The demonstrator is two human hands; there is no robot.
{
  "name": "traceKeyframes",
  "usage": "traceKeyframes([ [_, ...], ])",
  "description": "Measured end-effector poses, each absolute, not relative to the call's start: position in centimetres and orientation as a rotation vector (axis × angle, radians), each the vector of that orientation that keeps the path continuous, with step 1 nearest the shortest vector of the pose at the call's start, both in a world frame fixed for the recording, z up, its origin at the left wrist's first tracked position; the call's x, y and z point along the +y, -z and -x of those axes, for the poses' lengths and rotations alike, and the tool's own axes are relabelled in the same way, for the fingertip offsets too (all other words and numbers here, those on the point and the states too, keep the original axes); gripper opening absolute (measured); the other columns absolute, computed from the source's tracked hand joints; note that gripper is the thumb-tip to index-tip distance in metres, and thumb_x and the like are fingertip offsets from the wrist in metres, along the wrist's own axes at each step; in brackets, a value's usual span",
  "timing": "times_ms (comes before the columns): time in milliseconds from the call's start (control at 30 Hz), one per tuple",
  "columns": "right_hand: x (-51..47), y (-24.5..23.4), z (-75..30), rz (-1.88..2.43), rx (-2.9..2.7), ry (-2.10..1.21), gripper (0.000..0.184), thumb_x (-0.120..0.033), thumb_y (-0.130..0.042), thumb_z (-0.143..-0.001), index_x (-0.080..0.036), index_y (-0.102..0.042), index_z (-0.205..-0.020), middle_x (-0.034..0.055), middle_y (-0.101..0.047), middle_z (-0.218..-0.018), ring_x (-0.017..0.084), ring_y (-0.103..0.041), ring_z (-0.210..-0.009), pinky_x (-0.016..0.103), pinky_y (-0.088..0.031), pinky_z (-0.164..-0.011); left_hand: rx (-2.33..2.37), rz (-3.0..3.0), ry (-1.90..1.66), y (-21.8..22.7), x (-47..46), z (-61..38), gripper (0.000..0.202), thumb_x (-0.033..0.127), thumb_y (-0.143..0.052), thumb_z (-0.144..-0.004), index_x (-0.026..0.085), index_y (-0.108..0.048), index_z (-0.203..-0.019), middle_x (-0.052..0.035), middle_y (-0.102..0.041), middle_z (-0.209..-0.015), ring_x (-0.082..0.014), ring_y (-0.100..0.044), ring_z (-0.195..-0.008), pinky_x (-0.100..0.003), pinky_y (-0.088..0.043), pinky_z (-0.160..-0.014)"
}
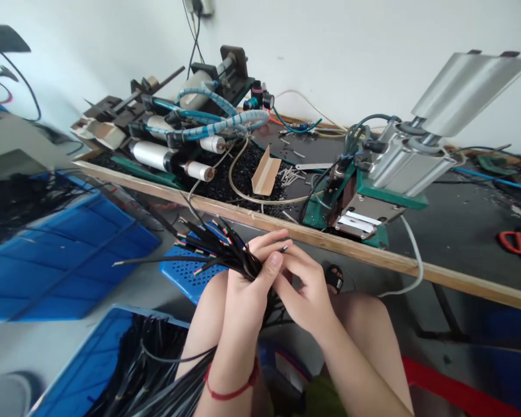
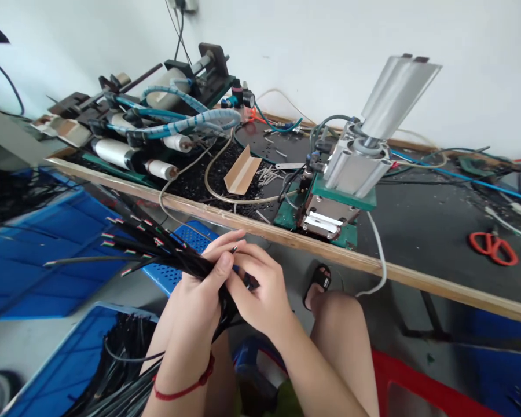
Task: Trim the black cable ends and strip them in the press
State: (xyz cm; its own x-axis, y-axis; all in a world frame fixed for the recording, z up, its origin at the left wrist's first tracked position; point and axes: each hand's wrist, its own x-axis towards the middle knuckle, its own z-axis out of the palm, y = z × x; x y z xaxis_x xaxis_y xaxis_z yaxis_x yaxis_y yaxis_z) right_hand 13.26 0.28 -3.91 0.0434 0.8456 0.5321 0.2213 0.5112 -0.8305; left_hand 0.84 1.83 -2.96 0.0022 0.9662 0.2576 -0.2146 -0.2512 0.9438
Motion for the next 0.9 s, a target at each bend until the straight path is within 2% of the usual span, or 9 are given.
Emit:
traceKeyframes([
  [100, 1.2, 4.4, -13.5, 0.881, -1.448, -0.663, 0.018, -0.023, -0.074, -0.109, -0.024, -0.092, -0.107, 0.0101, -0.089, -0.113, 0.023, -0.084, -0.1, 0.035, -0.068, -0.087, 0.898, -1.283, -1.451, 3.5, 2.0, -1.1, 0.019, 0.044, -0.085, -0.105, 0.03, -0.096, -0.109, -0.0087, -0.089, -0.136, -0.031, -0.078, -0.136, -0.049, -0.056, -0.128],
  [200, 0.8, 5.0, -13.7, 0.919, -1.406, -0.633, 0.02, -0.025, -0.071, -0.109, -0.023, -0.088, -0.099, 0.0091, -0.089, -0.103, 0.021, -0.082, -0.087, 0.033, -0.067, -0.077, 0.942, -1.263, -1.437, 4.4, 2.4, -1.6, 0.03, 0.051, -0.081, -0.107, 0.027, -0.095, -0.117, -0.0103, -0.091, -0.13, -0.0304, -0.082, -0.13, -0.045, -0.061, -0.122],
  [300, 0.4, 5.7, -13.7, 0.992, -1.247, -0.627, 0.027, -0.031, -0.066, -0.111, -0.022, -0.081, -0.092, 0.0063, -0.085, -0.084, 0.017, -0.074, -0.066, 0.029, -0.061, -0.064, 1.032, -1.143, -1.433, 4.8, 2.7, -2.4, 0.041, 0.06, -0.079, -0.107, 0.022, -0.093, -0.115, -0.0114, -0.092, -0.12, -0.0275, -0.087, -0.108, -0.038, -0.07, -0.099],
  [400, 0.5, 6.1, -14.2, 0.955, -0.958, -0.712, 0.034, -0.041, -0.066, -0.115, -0.021, -0.076, -0.089, 0.0011, -0.077, -0.065, 0.013, -0.064, -0.049, 0.024, -0.05, -0.05, 1.11, -1.09, -1.443, 4.2, 2.8, -3.3, 0.05, 0.069, -0.075, -0.107, 0.021, -0.09, -0.111, -0.0074, -0.09, -0.096, -0.0213, -0.084, -0.082, -0.031, -0.069, -0.078],
  [500, 0.9, 6.0, -15.3, 0.942, -0.768, -0.717, 0.038, -0.042, -0.074, -0.112, -0.02, -0.075, -0.08, -0.0027, -0.067, -0.052, 0.01, -0.054, -0.04, 0.021, -0.039, -0.042, 1.155, -1.096, -1.424, 3.3, 2.7, -4.4, 0.053, 0.071, -0.074, -0.106, 0.02, -0.087, -0.111, 0.0038, -0.066, -0.057, -0.0134, -0.062, -0.048, -0.026, -0.057, -0.055],
  [567, 1.3, 5.8, -16.1, 0.948, -0.695, -0.681, 0.038, -0.037, -0.08, -0.108, -0.02, -0.075, -0.074, -0.004, -0.064, -0.048, 0.009, -0.05, -0.037, 0.02, -0.034, -0.04, 1.156, -1.058, -1.456, 3.0, 2.7, -5.2, 0.051, 0.068, -0.074, -0.108, 0.019, -0.087, -0.11, 0.0096, -0.046, -0.045, -0.0092, -0.042, -0.035, -0.024, -0.043, -0.043],
  [633, 1.5, 5.7, -16.6, 0.932, -0.644, -0.642, 0.035, -0.032, -0.084, -0.104, -0.02, -0.076, -0.072, -0.004, -0.066, -0.048, 0.008, -0.05, -0.036, 0.018, -0.032, -0.038, 1.166, -1.019, -1.478, 2.8, 2.8, -6.0, 0.046, 0.063, -0.075, -0.11, 0.018, -0.087, -0.108, 0.011, -0.039, -0.042, -0.0077, -0.033, -0.032, -0.023, -0.035, -0.039],
  [733, 1.8, 5.6, -17.1, 0.915, -0.612, -0.601, 0.034, -0.025, -0.084, -0.103, -0.02, -0.076, -0.07, -0.0032, -0.071, -0.051, 0.008, -0.055, -0.036, 0.017, -0.031, -0.037, 1.182, -0.992, -1.444, 2.5, 3.0, -7.1, 0.036, 0.051, -0.074, -0.111, 0.018, -0.087, -0.102, 0.0103, -0.039, -0.043, -0.0072, -0.032, -0.033, -0.022, -0.033, -0.04],
  [900, 2.8, 5.7, -17.9, 0.887, -0.585, -0.588, 0.034, -0.023, -0.083, -0.102, -0.021, -0.078, -0.068, -0.0037, -0.07, -0.05, 0.008, -0.051, -0.035, 0.017, -0.027, -0.034, 1.202, -0.958, -1.426, 1.8, 3.2, -8.4, 0.03, 0.034, -0.069, -0.113, 0.018, -0.083, -0.093, 0.0099, -0.037, -0.047, -0.0067, -0.033, -0.038, -0.021, -0.034, -0.044],
])
